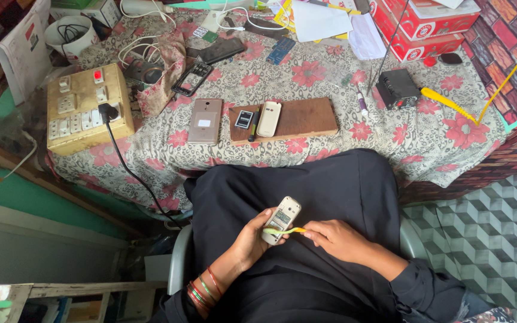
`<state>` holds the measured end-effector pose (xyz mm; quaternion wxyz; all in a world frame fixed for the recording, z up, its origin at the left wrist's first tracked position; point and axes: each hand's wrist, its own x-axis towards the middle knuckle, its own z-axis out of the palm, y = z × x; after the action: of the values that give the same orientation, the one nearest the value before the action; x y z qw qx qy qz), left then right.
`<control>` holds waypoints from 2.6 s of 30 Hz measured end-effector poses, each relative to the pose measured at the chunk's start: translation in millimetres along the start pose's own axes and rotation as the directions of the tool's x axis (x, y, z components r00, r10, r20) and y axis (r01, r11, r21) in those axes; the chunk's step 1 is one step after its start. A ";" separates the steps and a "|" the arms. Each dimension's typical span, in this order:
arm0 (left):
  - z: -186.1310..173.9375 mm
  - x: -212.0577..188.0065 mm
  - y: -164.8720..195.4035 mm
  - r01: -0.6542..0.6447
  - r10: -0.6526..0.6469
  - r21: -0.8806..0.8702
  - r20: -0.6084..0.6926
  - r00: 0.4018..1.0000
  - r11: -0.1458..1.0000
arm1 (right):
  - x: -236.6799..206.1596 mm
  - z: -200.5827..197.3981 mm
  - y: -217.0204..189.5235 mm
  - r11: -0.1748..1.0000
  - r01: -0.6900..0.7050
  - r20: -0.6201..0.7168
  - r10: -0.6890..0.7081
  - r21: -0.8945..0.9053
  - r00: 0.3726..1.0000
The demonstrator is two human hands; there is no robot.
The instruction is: The person sits at a workbench and cleans mobile phones with a yellow toothbrush, first scrubbing the open battery compartment of a small feature phone held in one hand, then placing it on the table and brushing the interior of a disassembled smartphone frame lying on a wooden board, steadying the phone with the other hand.
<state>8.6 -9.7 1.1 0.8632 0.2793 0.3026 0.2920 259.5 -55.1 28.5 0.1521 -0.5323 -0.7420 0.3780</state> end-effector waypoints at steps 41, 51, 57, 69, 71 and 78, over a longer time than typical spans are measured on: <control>-3.7 -4.8 4.8 -0.070 0.072 -0.018 0.092 0.993 0.997 | -1.0 4.3 -2.7 0.997 -0.016 -0.152 0.028 0.080 0.988; -3.5 -4.7 5.6 -0.076 0.077 -0.009 0.096 0.992 0.997 | -2.3 5.9 -4.5 0.996 -0.020 -0.172 0.034 0.082 0.984; -0.1 -6.6 8.3 -0.088 0.087 0.004 0.111 0.990 0.996 | -2.4 16.7 -3.6 0.996 0.064 -0.127 -0.056 0.059 0.990; -0.4 -6.9 9.8 -0.085 0.084 0.006 0.108 0.991 0.996 | -2.8 7.8 -5.1 0.992 0.060 -0.202 -0.037 0.110 0.979; -1.1 -6.5 9.7 -0.083 0.082 0.004 0.102 0.991 0.997 | -2.5 7.8 -5.4 0.993 0.037 -0.191 -0.015 0.111 0.981; -0.6 -5.7 8.7 -0.081 0.080 0.007 0.097 0.992 0.997 | -1.7 6.4 -4.4 0.993 0.036 -0.215 -0.012 0.110 0.976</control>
<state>1.5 -7.5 8.5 0.8629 0.3096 0.2504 0.3111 253.1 -59.9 27.8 0.2658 -0.5515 -0.7050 0.3580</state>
